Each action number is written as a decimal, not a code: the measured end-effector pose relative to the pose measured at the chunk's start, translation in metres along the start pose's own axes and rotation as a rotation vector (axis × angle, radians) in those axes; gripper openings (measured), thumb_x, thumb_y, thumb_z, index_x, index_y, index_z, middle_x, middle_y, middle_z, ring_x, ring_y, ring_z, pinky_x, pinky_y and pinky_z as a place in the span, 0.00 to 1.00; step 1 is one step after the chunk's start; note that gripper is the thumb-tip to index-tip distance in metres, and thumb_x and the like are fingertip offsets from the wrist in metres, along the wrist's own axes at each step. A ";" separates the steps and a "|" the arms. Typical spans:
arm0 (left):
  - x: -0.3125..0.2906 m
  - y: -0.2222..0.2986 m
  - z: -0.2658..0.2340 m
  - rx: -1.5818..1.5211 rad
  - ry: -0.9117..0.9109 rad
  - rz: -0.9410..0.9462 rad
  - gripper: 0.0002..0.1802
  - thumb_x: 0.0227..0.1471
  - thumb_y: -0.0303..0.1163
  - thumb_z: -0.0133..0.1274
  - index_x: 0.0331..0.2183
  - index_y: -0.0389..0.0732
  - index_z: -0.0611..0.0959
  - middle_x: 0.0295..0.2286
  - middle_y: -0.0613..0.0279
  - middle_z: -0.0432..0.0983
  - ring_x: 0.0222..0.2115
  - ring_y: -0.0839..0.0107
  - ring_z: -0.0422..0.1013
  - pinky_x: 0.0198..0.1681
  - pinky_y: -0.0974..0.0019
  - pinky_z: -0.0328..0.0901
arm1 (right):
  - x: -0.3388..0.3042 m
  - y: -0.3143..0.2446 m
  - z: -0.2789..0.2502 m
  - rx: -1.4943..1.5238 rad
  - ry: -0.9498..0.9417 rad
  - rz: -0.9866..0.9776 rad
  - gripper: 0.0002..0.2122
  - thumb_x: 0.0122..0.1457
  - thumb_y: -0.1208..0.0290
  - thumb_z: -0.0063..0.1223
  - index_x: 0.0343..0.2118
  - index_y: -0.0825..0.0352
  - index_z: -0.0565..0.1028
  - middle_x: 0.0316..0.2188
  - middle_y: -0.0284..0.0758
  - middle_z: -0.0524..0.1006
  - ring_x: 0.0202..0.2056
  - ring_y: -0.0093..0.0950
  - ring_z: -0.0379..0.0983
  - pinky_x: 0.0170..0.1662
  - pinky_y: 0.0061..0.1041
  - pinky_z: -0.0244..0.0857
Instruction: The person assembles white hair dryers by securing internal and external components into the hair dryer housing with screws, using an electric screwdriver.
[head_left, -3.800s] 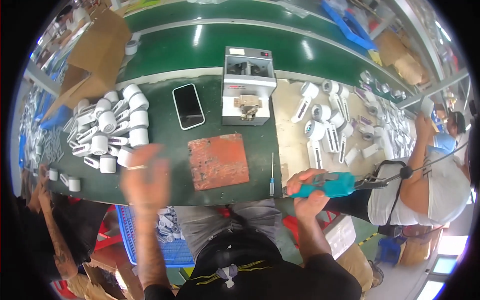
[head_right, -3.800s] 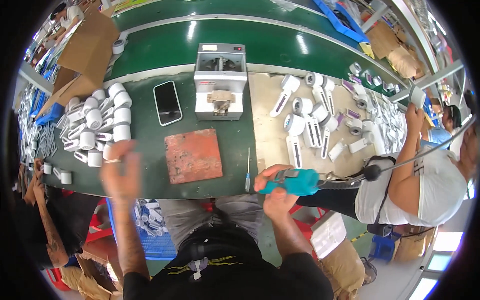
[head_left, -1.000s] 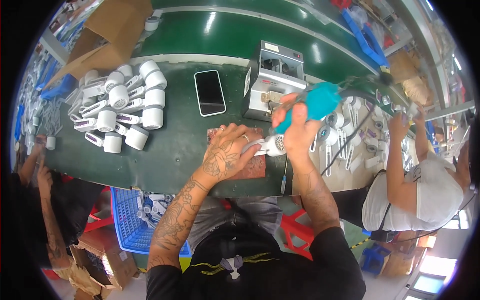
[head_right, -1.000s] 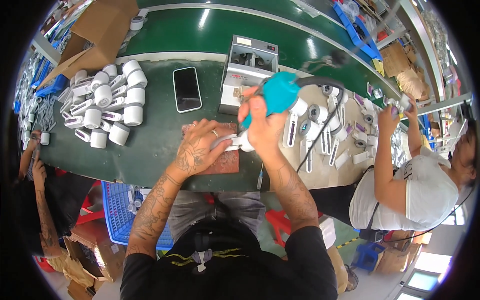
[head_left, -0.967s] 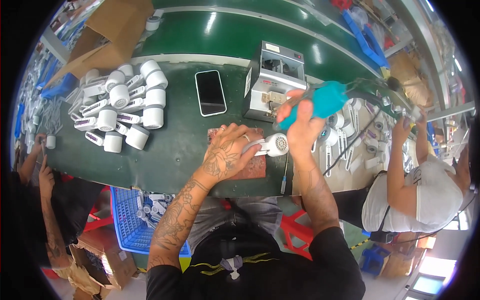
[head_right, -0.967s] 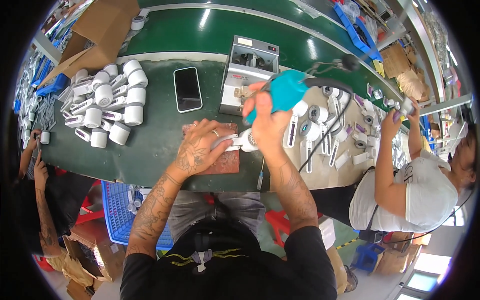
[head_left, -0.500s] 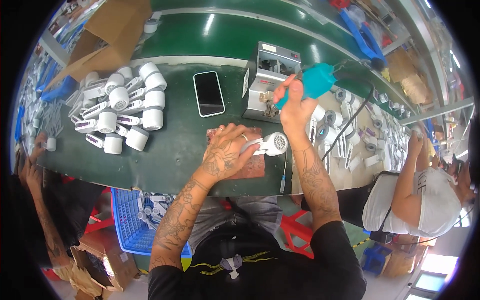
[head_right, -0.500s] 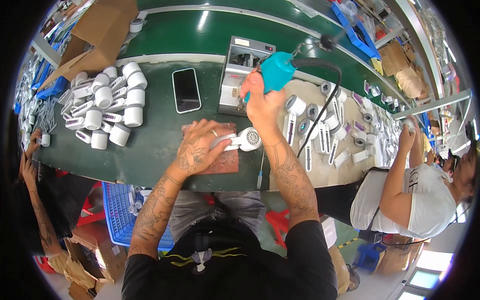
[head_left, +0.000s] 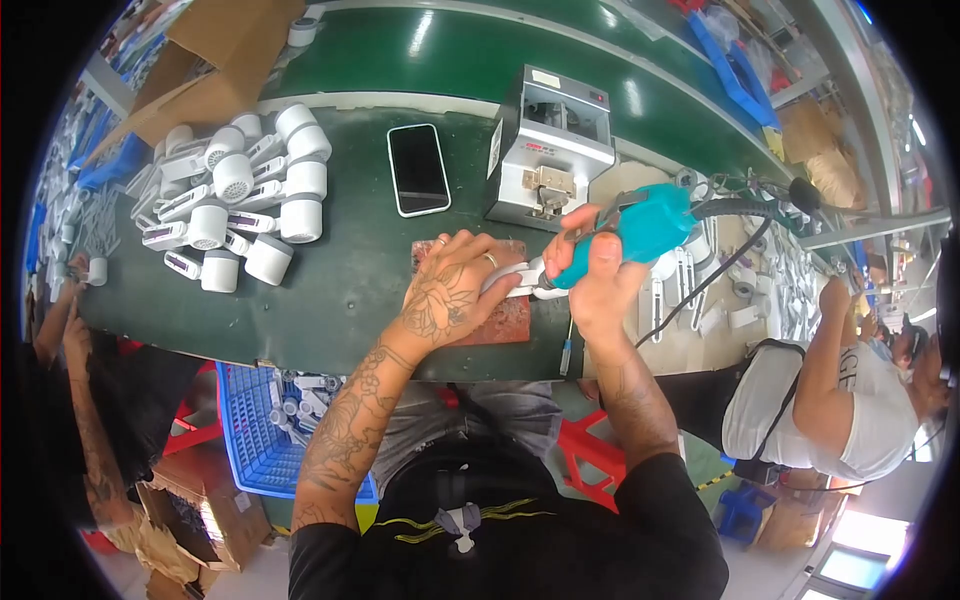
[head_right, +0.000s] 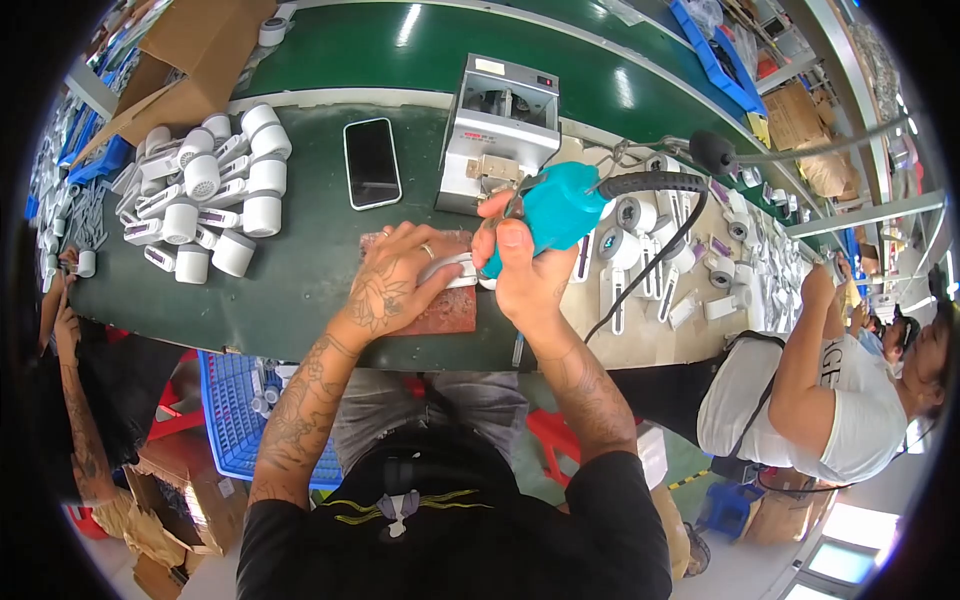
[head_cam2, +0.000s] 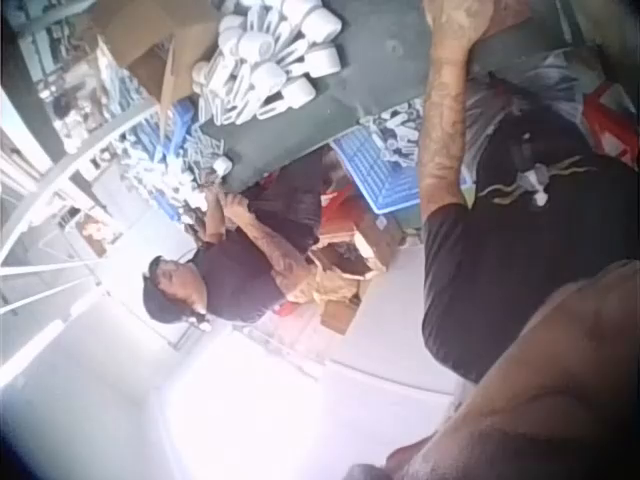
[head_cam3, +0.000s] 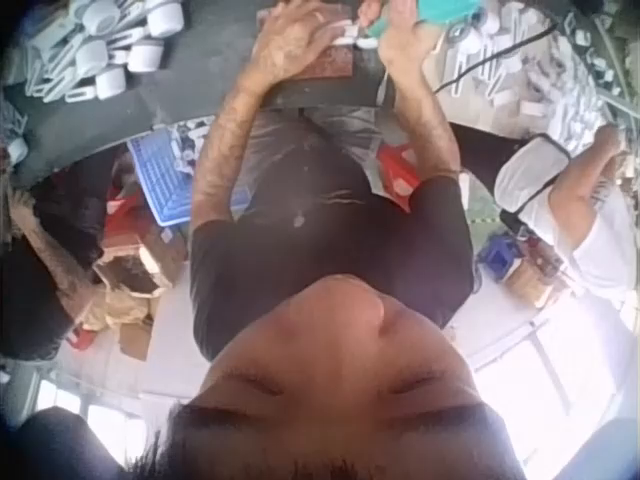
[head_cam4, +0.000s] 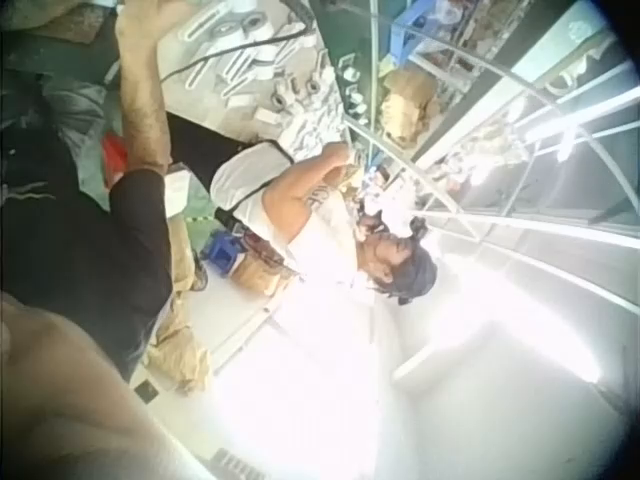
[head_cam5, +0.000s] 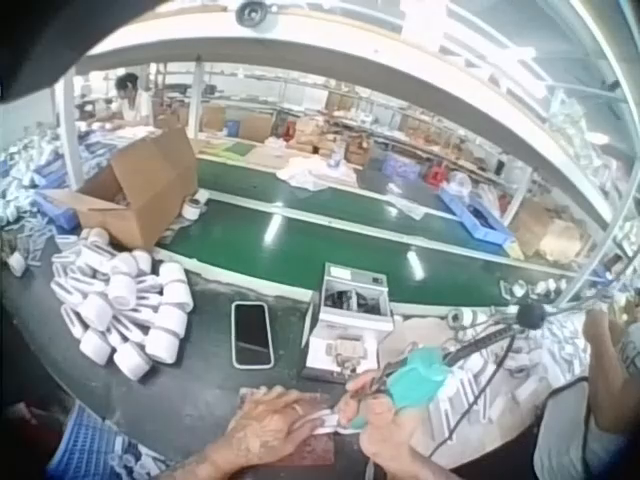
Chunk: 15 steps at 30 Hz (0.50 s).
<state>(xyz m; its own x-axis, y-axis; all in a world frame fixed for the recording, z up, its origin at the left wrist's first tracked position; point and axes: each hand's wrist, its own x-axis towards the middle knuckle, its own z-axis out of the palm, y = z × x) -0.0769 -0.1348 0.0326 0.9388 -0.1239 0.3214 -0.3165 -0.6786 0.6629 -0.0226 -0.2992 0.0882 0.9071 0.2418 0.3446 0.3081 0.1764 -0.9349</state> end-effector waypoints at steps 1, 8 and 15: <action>0.000 0.000 0.001 0.002 0.002 -0.002 0.14 0.54 0.39 0.57 0.41 0.44 0.86 0.41 0.60 0.76 0.43 0.54 0.70 0.53 0.49 0.61 | -0.001 0.003 -0.002 0.009 -0.007 0.006 0.29 0.63 0.42 0.50 0.38 0.74 0.69 0.18 0.33 0.68 0.19 0.27 0.67 0.26 0.27 0.64; 0.004 0.004 0.003 0.007 -0.038 -0.015 0.14 0.54 0.37 0.57 0.41 0.43 0.86 0.43 0.62 0.76 0.43 0.55 0.70 0.54 0.50 0.61 | -0.009 0.021 -0.008 0.091 0.031 0.008 0.25 0.62 0.46 0.53 0.34 0.70 0.67 0.18 0.34 0.68 0.19 0.27 0.67 0.26 0.27 0.64; 0.004 0.006 0.000 0.015 0.013 0.022 0.16 0.53 0.36 0.57 0.44 0.43 0.83 0.45 0.65 0.76 0.45 0.56 0.70 0.52 0.51 0.62 | -0.011 0.027 -0.005 0.163 0.010 -0.059 0.24 0.62 0.46 0.54 0.32 0.68 0.66 0.19 0.35 0.68 0.19 0.28 0.66 0.26 0.28 0.65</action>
<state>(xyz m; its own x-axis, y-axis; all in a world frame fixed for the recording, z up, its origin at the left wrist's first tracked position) -0.0746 -0.1391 0.0381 0.9297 -0.1293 0.3449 -0.3349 -0.6866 0.6453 -0.0232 -0.3018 0.0585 0.8918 0.2171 0.3971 0.3111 0.3431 -0.8863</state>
